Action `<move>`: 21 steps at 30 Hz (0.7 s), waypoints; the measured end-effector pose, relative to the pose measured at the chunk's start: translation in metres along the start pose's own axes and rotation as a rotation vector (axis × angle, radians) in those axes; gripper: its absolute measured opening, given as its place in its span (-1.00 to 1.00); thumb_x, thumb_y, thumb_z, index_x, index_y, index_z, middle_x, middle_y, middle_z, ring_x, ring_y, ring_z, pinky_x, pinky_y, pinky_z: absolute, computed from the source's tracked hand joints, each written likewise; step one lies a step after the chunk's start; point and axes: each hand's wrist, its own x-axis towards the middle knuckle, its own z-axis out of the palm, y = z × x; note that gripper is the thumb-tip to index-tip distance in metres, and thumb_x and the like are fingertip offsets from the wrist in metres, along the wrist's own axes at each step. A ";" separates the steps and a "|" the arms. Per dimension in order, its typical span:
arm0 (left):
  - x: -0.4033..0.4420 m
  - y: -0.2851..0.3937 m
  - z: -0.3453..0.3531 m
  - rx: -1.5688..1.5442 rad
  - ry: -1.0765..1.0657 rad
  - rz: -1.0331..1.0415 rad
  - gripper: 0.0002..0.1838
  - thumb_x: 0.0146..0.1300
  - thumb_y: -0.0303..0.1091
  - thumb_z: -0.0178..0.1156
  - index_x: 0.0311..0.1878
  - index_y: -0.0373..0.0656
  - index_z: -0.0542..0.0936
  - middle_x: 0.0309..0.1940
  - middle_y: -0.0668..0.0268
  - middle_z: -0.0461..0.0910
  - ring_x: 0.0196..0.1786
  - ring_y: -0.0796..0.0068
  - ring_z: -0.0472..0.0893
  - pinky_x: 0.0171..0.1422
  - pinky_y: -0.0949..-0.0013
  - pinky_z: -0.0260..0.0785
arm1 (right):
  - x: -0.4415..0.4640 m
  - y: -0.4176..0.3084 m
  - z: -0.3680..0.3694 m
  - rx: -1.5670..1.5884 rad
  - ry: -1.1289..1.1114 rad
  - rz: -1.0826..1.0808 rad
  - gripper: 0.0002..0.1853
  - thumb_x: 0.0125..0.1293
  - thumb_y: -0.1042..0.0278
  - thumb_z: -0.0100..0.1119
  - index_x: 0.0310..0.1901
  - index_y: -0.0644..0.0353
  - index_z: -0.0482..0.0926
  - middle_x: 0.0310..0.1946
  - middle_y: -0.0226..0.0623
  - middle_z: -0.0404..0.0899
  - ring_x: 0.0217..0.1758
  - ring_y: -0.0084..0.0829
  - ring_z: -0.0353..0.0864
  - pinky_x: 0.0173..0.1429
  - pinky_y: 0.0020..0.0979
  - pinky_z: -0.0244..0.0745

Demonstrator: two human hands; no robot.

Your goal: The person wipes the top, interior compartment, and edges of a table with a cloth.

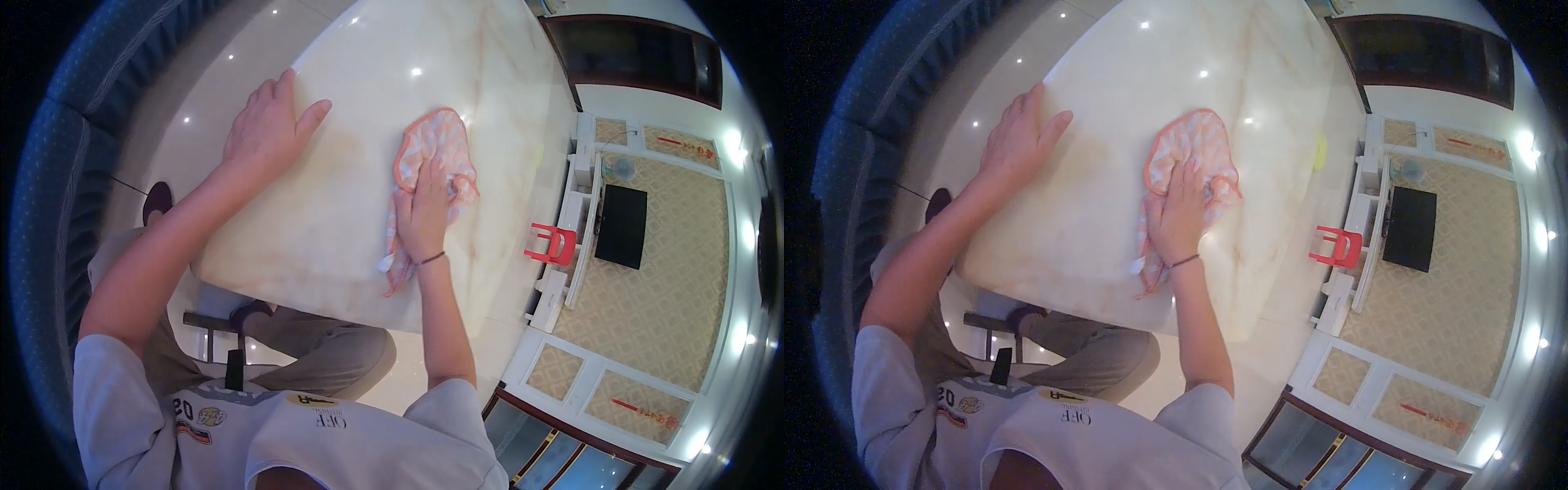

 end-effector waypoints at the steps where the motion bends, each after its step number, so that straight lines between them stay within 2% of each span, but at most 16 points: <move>1: 0.000 0.001 0.000 0.006 0.003 0.001 -0.23 0.31 0.14 -0.03 0.32 -0.38 0.19 0.24 -0.09 0.31 0.31 -0.01 0.29 0.35 0.11 0.17 | 0.007 0.011 0.002 0.006 0.000 0.003 -0.35 0.29 0.14 -0.04 0.29 0.46 0.18 0.32 0.20 0.17 0.42 0.16 0.07 0.45 -0.07 -0.02; 4: 0.002 -0.009 0.010 0.044 0.086 0.067 -0.22 0.30 0.17 -0.03 0.29 -0.38 0.19 0.12 -0.09 0.38 0.21 -0.02 0.36 0.26 0.08 0.25 | 0.050 0.056 0.015 -0.016 0.049 0.060 -0.39 0.29 0.15 -0.04 0.25 0.43 0.23 0.27 0.19 0.24 0.35 0.12 0.18 0.41 -0.09 0.06; 8: 0.001 -0.006 0.003 0.031 0.048 0.044 -0.21 0.30 0.17 -0.03 0.30 -0.38 0.19 0.14 -0.09 0.37 0.24 0.00 0.35 0.27 0.09 0.25 | 0.108 0.117 0.017 0.000 0.110 0.131 -0.43 0.31 0.09 -0.09 0.20 0.41 0.30 0.22 0.19 0.29 0.29 0.06 0.28 0.38 -0.12 0.11; 10: 0.000 -0.008 0.007 0.041 0.062 0.045 -0.21 0.30 0.17 -0.03 0.31 -0.38 0.18 0.15 -0.08 0.36 0.25 0.01 0.34 0.28 0.10 0.25 | 0.125 0.135 0.006 -0.032 -0.047 0.470 -0.37 0.33 -0.02 -0.19 0.21 0.40 0.31 0.23 0.14 0.30 0.30 0.00 0.30 0.37 -0.14 0.14; 11: 0.000 -0.007 0.005 0.044 0.067 0.039 -0.21 0.30 0.17 -0.03 0.31 -0.38 0.18 0.15 -0.08 0.36 0.25 0.01 0.34 0.28 0.10 0.25 | 0.126 0.145 0.007 -0.029 -0.049 0.463 -0.37 0.33 -0.02 -0.19 0.21 0.40 0.31 0.23 0.14 0.30 0.30 0.00 0.30 0.37 -0.14 0.14; 13: -0.001 -0.003 0.002 0.015 0.021 0.011 -0.21 0.30 0.16 -0.03 0.32 -0.37 0.17 0.17 -0.08 0.34 0.26 0.02 0.34 0.29 0.11 0.25 | 0.125 0.163 0.014 -0.128 0.028 0.631 -0.31 0.35 -0.11 -0.31 0.26 0.36 0.28 0.27 0.09 0.28 0.32 -0.04 0.29 0.35 -0.12 0.16; 14: -0.001 -0.002 0.001 0.012 0.023 0.009 -0.21 0.30 0.16 -0.03 0.32 -0.37 0.17 0.17 -0.08 0.34 0.26 0.02 0.34 0.29 0.11 0.25 | 0.123 0.160 0.009 -0.147 -0.035 0.686 -0.28 0.36 -0.14 -0.38 0.30 0.33 0.25 0.33 0.04 0.22 0.38 -0.08 0.23 0.37 -0.09 0.14; 17: 0.000 0.003 -0.001 0.000 0.013 -0.011 -0.21 0.30 0.16 -0.03 0.32 -0.38 0.18 0.18 -0.08 0.34 0.26 0.03 0.34 0.30 0.12 0.25 | 0.111 0.151 0.002 -0.161 -0.057 0.795 -0.30 0.37 -0.12 -0.36 0.31 0.32 0.24 0.35 0.04 0.18 0.41 -0.07 0.16 0.38 -0.05 0.10; 18: 0.000 0.005 -0.002 -0.004 0.017 -0.009 -0.21 0.30 0.15 -0.02 0.31 -0.39 0.18 0.17 -0.09 0.34 0.26 0.03 0.34 0.30 0.12 0.25 | 0.103 0.150 0.003 -0.172 -0.057 0.792 -0.30 0.37 -0.12 -0.36 0.31 0.32 0.24 0.35 0.04 0.18 0.41 -0.07 0.16 0.38 -0.05 0.10; 20: 0.000 0.008 -0.001 -0.019 0.016 0.003 -0.21 0.30 0.15 -0.02 0.30 -0.39 0.19 0.16 -0.10 0.35 0.25 0.02 0.34 0.30 0.12 0.25 | 0.079 0.143 0.010 -0.214 0.016 0.677 -0.29 0.37 -0.10 -0.34 0.26 0.44 0.25 0.27 0.26 0.22 0.34 0.08 0.23 0.40 -0.10 0.07; 21: 0.000 0.005 0.002 0.002 0.030 0.014 -0.21 0.30 0.16 -0.03 0.30 -0.40 0.19 0.15 -0.11 0.35 0.25 0.01 0.34 0.29 0.12 0.25 | 0.064 0.135 0.014 -0.224 0.029 0.582 -0.32 0.38 -0.05 -0.30 0.27 0.44 0.23 0.29 0.23 0.20 0.38 0.06 0.17 0.42 -0.07 0.04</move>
